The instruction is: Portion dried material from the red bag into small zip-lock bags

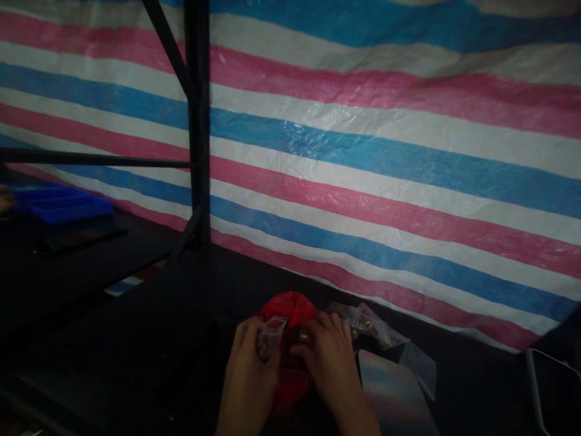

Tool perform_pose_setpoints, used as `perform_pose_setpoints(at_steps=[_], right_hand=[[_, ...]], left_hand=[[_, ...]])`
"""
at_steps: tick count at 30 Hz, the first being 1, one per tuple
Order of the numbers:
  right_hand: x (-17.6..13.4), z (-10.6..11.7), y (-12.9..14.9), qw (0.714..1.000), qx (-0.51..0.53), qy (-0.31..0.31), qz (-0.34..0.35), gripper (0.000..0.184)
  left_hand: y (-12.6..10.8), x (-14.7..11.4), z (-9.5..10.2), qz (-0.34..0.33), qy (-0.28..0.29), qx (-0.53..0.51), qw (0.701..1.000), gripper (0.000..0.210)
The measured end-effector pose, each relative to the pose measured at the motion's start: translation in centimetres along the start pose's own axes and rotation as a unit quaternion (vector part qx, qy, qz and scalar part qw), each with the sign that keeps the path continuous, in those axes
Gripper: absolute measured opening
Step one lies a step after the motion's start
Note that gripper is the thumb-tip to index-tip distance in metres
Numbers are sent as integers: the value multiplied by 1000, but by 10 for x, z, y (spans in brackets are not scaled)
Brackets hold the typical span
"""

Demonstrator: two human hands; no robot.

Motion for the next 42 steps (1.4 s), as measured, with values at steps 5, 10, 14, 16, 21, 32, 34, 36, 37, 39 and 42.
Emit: perform_pose_setpoints(at_steps=[5,10,14,16,21,32,34,36,37,39,42], right_hand=[[8,-6,-1,999,20,27,18,34],[6,-12,-1,997,76,16,27,55],[7,-27,-1,992,124,4,20,64],[8,-35,-3,987,159,2,13,61],[4,-36,-22,968,249,-26,-32,39],[-15,0,-37,927,368,-62,-23,33],[-16,5,-34,950,303,-69,-14,36],[-16,6,-27,979,194,-68,-7,41],[-15,4,-22,988,139,-60,-4,42],[-11,-4,-13,997,67,-33,-1,40],[-4,-15,-4,997,70,-17,0,38]], left_hand=[[8,2,-13,30,55,-3,998,15],[11,4,-13,60,64,-6,996,10],[13,6,-17,65,79,-40,994,14],[14,8,-19,63,78,-57,993,20],[13,9,-16,51,54,-56,996,27],[-6,3,-4,-35,2,20,999,27],[-2,5,-5,-21,14,12,1000,27],[4,7,-7,0,36,0,999,25],[6,7,-9,10,47,-6,999,24],[9,7,-13,24,62,-20,998,24],[11,8,-19,38,76,-46,995,30]])
Point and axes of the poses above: each hand's wrist, its own x-axis towards the middle knuckle, its own z-axis out of the back of the hand, y = z × x, the point moved 9 cm from there along x, towards the middle knuckle, and after that the axes turned 7 degrees about z, right-handed, at the moved point
